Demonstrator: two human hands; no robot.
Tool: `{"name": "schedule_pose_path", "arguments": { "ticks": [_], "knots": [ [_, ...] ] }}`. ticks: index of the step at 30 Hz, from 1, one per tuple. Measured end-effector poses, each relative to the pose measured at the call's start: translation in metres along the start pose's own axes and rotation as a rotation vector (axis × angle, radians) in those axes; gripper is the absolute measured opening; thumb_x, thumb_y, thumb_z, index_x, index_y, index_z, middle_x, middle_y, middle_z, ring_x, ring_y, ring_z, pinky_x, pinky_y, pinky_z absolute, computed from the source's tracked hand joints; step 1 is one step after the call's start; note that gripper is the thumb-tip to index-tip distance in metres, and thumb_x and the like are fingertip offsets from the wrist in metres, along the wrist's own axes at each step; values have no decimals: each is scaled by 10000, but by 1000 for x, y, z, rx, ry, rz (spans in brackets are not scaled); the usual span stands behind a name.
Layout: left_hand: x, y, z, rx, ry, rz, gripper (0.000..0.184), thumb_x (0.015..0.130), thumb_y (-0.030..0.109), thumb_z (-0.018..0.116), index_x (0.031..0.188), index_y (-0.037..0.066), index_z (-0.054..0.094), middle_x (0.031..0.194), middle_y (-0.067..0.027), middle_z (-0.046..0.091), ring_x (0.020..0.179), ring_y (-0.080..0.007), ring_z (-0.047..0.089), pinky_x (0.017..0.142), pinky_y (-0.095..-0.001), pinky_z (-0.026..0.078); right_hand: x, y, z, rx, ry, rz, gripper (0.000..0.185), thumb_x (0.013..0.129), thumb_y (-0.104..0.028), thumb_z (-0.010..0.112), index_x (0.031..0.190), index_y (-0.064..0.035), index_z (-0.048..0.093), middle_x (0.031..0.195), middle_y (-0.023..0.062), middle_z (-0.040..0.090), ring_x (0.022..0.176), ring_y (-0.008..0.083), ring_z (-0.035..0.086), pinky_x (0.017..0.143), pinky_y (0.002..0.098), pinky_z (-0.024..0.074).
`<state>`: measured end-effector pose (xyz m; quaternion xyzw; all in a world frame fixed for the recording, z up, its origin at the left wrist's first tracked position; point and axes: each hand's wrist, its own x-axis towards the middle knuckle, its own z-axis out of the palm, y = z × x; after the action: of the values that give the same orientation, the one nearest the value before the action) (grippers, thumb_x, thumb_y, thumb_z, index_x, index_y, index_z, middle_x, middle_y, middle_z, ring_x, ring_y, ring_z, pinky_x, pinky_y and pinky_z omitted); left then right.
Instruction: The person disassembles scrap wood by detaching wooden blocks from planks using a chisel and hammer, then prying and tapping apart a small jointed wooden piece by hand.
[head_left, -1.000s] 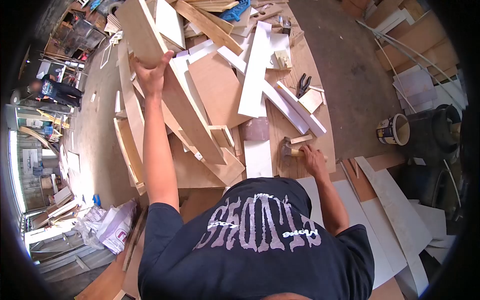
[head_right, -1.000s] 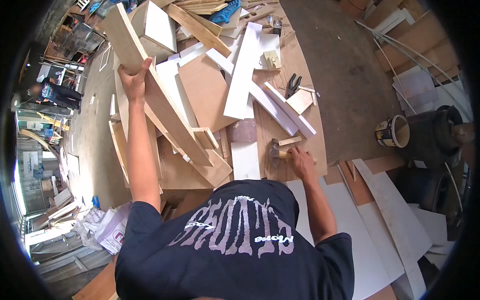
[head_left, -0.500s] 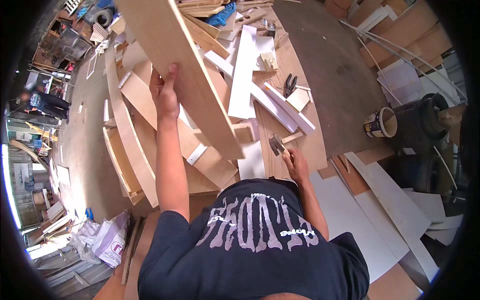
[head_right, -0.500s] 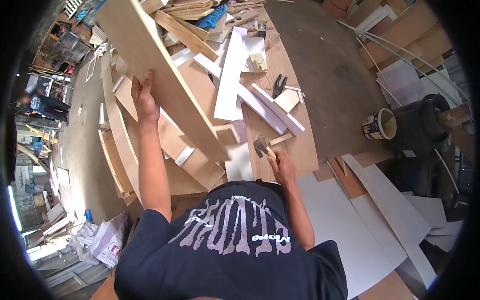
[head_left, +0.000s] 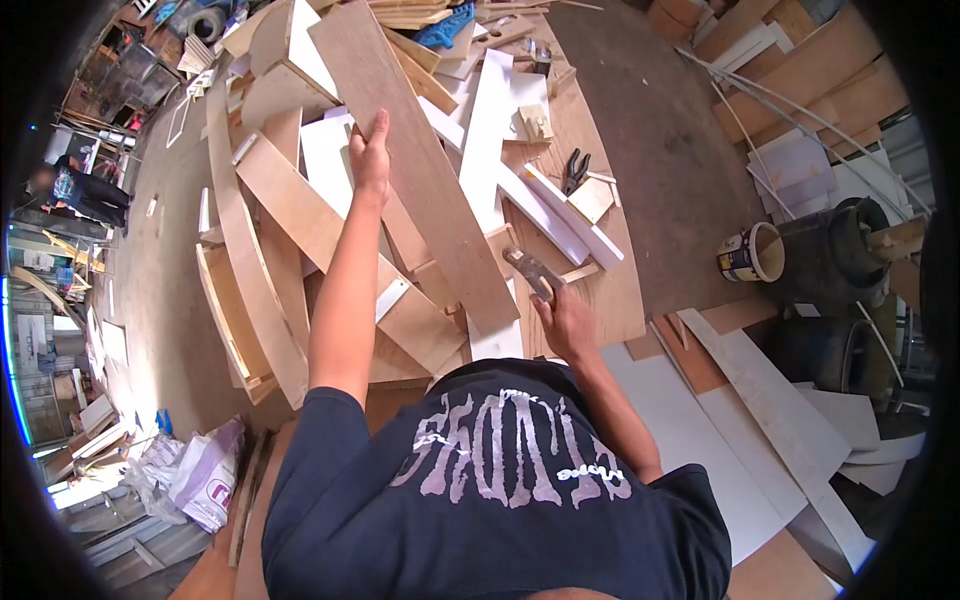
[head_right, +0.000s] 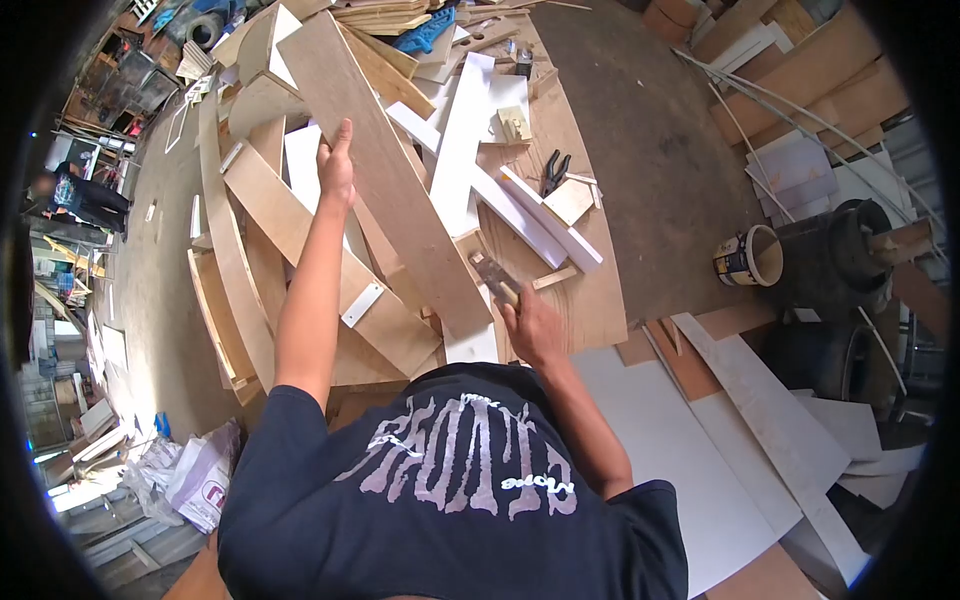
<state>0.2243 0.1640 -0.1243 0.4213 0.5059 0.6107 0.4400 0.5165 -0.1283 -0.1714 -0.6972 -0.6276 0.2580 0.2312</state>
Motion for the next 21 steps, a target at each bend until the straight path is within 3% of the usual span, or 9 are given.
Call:
{"name": "schedule_pose_path", "arguments": {
  "ticks": [1, 6, 8, 12, 15, 17, 21],
  "knots": [
    [-1, -7, 2, 24, 61, -32, 845, 913, 571, 760, 1418, -55, 502, 1387, -154, 598, 1301, -242, 533, 1134, -379, 388, 5, 9, 16, -31, 110, -182, 404, 941, -199, 697, 1254, -3, 533, 891, 235, 679, 796, 441, 671, 682, 527, 525],
    [-2, -48, -7, 104, 182, -101, 890, 845, 608, 811, 1351, -81, 563, 1327, -168, 649, 1211, -280, 620, 1064, -376, 465, 22, 20, 31, -41, 19, -230, 380, 930, -179, 696, 1198, 8, 502, 910, 240, 676, 809, 452, 667, 666, 542, 519],
    [-13, -54, -2, 288, 226, -111, 946, 737, 630, 882, 1283, -91, 604, 1294, -196, 672, 1134, -307, 671, 1000, -390, 512, 25, 27, 35, -10, -6, -242, 299, 943, -185, 686, 1107, -20, 498, 881, 243, 674, 789, 461, 662, 651, 547, 512],
    [-17, -67, -2, 433, 263, -166, 1012, 650, 634, 926, 1277, -89, 595, 1287, -231, 667, 1119, -344, 685, 986, -415, 530, 28, 32, 33, 22, -40, -232, 261, 962, -198, 674, 1048, -45, 481, 850, 245, 670, 757, 470, 655, 627, 550, 504],
    [-17, -78, -5, 569, 275, -170, 1117, 605, 656, 936, 1321, -101, 533, 1251, -245, 669, 1132, -382, 677, 986, -444, 536, 30, 40, 35, 34, -48, -258, 252, 979, -219, 667, 1064, -58, 493, 831, 241, 671, 731, 466, 654, 607, 549, 499],
    [-20, -89, -6, 740, 292, 47, 1221, 564, 680, 937, 1374, -99, 459, 1249, -262, 651, 1142, -421, 663, 963, -479, 549, 30, 41, 35, -11, -86, -230, 261, 981, -235, 671, 1069, -58, 502, 818, 231, 673, 726, 456, 658, 597, 547, 496],
    [-37, -76, 8, 1047, 334, -48, 1300, 532, 693, 936, 1421, -83, 392, 1310, -303, 600, 1152, -436, 652, 955, -508, 546, 28, 40, 35, -3, -121, -222, 265, 983, -251, 670, 1076, -56, 515, 818, 223, 679, 721, 450, 661, 592, 543, 496]
  ]
}}
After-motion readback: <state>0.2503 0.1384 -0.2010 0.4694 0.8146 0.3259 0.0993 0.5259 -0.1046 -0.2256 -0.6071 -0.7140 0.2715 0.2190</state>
